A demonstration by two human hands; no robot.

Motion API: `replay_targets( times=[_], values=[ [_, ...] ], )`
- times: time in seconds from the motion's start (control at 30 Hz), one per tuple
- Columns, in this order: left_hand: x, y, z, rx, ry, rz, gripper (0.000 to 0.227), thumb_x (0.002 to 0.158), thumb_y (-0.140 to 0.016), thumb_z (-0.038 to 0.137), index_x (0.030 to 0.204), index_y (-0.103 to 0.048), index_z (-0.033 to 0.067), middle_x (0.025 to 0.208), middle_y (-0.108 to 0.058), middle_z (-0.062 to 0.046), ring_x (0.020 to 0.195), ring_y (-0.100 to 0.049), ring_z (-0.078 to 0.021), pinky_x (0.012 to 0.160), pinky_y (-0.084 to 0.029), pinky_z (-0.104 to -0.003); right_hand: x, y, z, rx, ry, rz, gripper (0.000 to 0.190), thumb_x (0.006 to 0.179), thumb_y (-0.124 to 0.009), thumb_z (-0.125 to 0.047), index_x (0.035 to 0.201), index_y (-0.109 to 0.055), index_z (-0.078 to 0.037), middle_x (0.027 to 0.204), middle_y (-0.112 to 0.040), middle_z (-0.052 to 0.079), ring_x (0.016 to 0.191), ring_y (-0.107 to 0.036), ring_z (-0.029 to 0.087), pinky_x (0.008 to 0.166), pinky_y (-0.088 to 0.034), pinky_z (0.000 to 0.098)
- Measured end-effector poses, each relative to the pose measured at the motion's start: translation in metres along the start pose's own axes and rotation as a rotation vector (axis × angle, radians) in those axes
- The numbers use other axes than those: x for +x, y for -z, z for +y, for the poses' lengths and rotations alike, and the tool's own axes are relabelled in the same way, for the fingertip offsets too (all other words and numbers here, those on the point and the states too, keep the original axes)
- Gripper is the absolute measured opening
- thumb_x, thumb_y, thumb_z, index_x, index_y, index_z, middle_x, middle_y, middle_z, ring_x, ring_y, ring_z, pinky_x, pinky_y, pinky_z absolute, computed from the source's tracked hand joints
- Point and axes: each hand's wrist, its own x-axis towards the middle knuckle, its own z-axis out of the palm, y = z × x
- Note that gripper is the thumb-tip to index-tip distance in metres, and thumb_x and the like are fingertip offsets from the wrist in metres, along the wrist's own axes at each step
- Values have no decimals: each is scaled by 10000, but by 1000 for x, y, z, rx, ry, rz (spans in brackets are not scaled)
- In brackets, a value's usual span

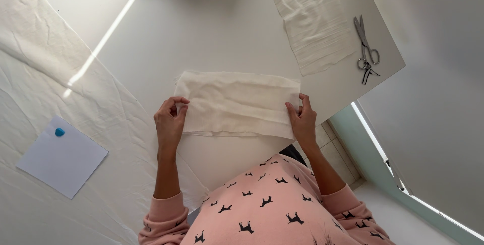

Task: The person cuts a large piece of white fabric on a table using scissors, then folds and aligns the cut pieces. They move the fabric to another table and continue folding and arranging it, occasionally picking up a basket of pink fabric.

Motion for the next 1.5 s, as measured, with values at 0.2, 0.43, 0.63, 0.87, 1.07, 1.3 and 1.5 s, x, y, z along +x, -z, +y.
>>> replay_targets(
  times=[0.2, 0.43, 0.63, 0.87, 1.07, 1.3, 1.5],
  values=[
    [19, 33, 34, -63, -17, -75, 336, 957, -621, -57, 1046, -812, 205, 1031, -706, -53, 799, -629, -116, 761, -568, -258, 40, 17, -37, 35, 142, -44, 242, 1052, -653, -271, 1249, -646, -132, 689, -718, 124, 577, -635, 156, 544, -530, 264],
    [62, 64, 78, -149, -255, -21, 417, 1030, -533, -37, 1399, -645, 121, 1365, -565, -74, 923, -413, -98, 847, -500, -251, 98, 15, -120, 63, 462, -23, 212, 1095, -609, -215, 1287, -624, -128, 536, -568, 35, 486, -503, 99, 507, -428, 198],
    [111, 64, 43, 47, -337, 120, 445, 992, -581, -92, 1394, -665, 81, 1351, -607, -169, 784, -465, -179, 718, -500, -333, 141, -23, -109, -33, 593, 6, 244, 1102, -587, -191, 1328, -538, -113, 647, -636, 134, 571, -591, 231, 575, -489, 309],
    [167, 61, -10, 467, -249, 229, 356, 875, -781, 14, 1226, -734, 50, 1153, -658, -142, 776, -651, -285, 747, -556, -444, 203, -47, -94, -564, 609, 96, 279, 980, -724, -127, 1235, -612, -108, 803, -663, 108, 711, -678, 279, 727, -570, 425],
    [235, 43, -8, 476, -301, 226, 357, 867, -857, 162, 1175, -695, 88, 1012, -586, -73, 967, -590, -314, 831, -497, -458, 269, -65, -116, -630, 820, 46, 207, 932, -779, -130, 1115, -703, -189, 1013, -643, 7, 948, -649, 220, 864, -519, 394],
    [249, 44, -23, 381, -204, 52, 121, 857, -812, 200, 911, -703, 206, 968, -586, -3, 1054, -554, -298, 915, -439, -471, 295, -74, -107, -472, 690, -206, 101, 901, -802, -124, 961, -721, -129, 1044, -612, 68, 1049, -615, 322, 930, -491, 465],
    [220, 56, -2, 169, -270, 27, 149, 901, -764, 77, 1006, -668, 121, 964, -723, -111, 989, -646, -350, 876, -525, -454, 279, -70, -124, -499, 749, -230, 104, 1020, -660, -83, 1049, -624, -176, 1056, -693, 17, 1076, -648, 266, 982, -457, 461]
  ],
)
